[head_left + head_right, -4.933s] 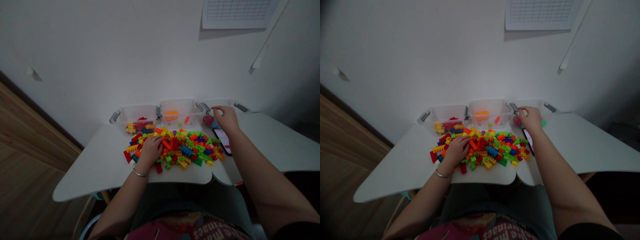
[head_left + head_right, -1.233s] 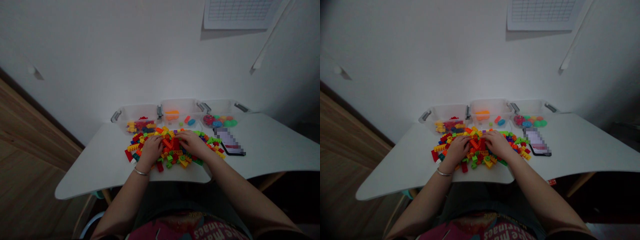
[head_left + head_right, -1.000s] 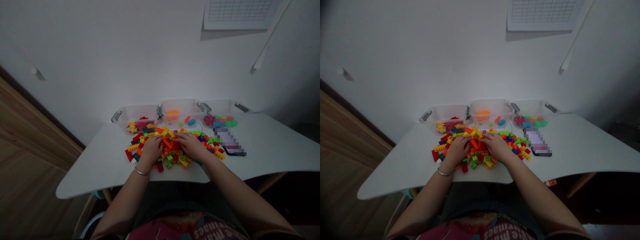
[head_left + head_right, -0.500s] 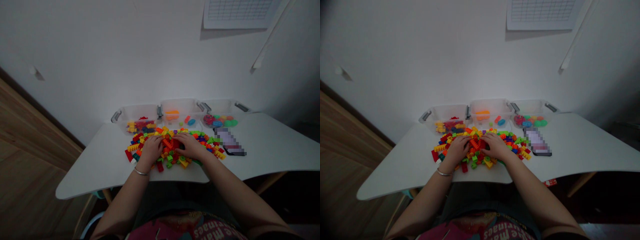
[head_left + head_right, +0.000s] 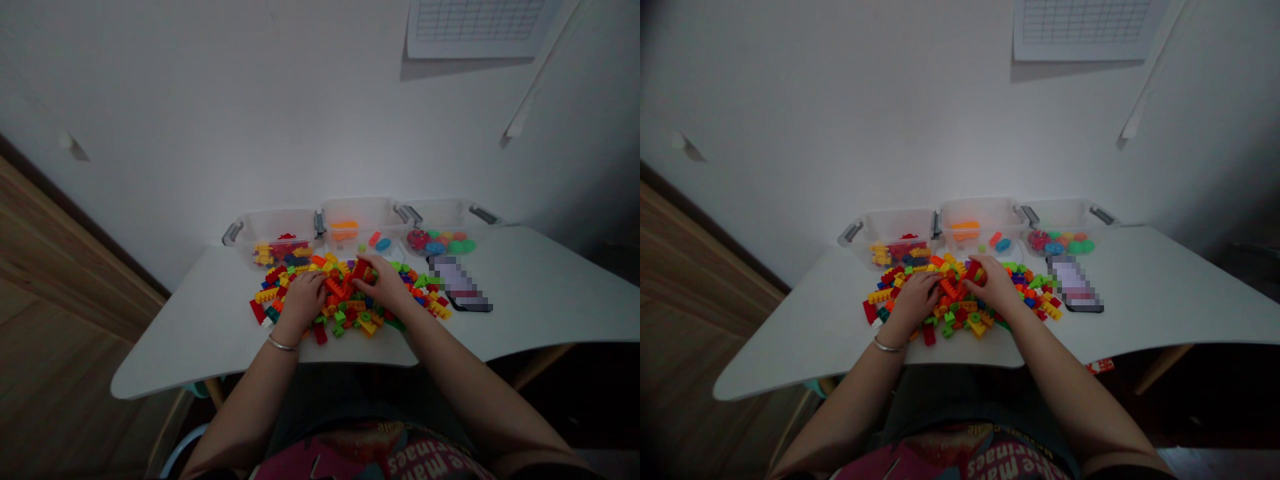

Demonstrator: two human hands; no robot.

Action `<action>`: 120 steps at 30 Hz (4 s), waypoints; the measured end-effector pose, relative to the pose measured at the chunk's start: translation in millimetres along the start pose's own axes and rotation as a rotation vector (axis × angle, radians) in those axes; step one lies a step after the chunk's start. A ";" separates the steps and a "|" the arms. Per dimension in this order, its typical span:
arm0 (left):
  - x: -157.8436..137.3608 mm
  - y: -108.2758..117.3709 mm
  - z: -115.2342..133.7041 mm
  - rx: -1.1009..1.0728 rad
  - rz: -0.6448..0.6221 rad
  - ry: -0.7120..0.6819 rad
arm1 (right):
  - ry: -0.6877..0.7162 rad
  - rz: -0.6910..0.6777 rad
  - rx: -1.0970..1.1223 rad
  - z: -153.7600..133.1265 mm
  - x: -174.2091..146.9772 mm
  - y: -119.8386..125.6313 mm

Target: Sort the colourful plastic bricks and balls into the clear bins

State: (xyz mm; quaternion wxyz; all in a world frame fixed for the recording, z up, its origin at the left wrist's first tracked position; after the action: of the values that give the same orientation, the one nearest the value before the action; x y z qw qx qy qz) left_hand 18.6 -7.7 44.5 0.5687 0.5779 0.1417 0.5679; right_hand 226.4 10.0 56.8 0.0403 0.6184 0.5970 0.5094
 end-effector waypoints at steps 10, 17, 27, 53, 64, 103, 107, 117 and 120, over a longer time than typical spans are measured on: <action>-3.3 0.7 -5.2 0.005 -0.004 -0.008 | -0.126 0.503 -0.008 19.3 59.1 51.0; -3.6 0.5 -9.4 0.009 -0.006 -0.010 | -0.233 0.287 -0.277 34.7 93.6 41.1; -3.3 -2.3 -9.5 0.003 -0.004 -0.007 | -0.232 -0.075 -0.690 25.3 97.6 32.0; -2.5 -4.7 -6.1 0.003 0.002 -0.006 | -0.086 -0.325 -0.492 23.0 43.0 20.0; 0.2 -3.7 -4.0 0.006 -0.014 -0.002 | -0.174 -0.318 -0.561 27.6 26.6 7.0; 7.1 32.4 61.9 0.012 0.142 -0.543 | 0.145 0.323 0.076 -28.0 -49.6 0.3; 8.8 28.0 68.1 0.017 0.138 -0.530 | 0.137 0.321 0.106 -28.3 -49.0 2.7; 32.2 45.4 19.1 -0.189 0.273 -0.135 | 0.229 0.210 -0.168 -46.1 -61.7 16.7; 48.4 63.4 -14.5 -0.254 0.432 0.091 | 0.252 0.213 -0.178 -47.6 -63.6 18.5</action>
State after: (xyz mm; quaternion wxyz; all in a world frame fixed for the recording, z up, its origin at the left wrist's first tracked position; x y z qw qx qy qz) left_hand -8.6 18.8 116.1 0.4953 0.4926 -0.0320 0.7148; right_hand 221.7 -71.4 54.6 -0.0343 0.6035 0.4808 0.6351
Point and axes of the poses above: each hand's wrist, its own x-axis towards the middle knuckle, its own y-axis out of the back of the hand, z = x × y, the point moved 3 cm from there along x, towards the middle knuckle, and after that the axes turned 5 degrees about -x, right-handed, at the moved point
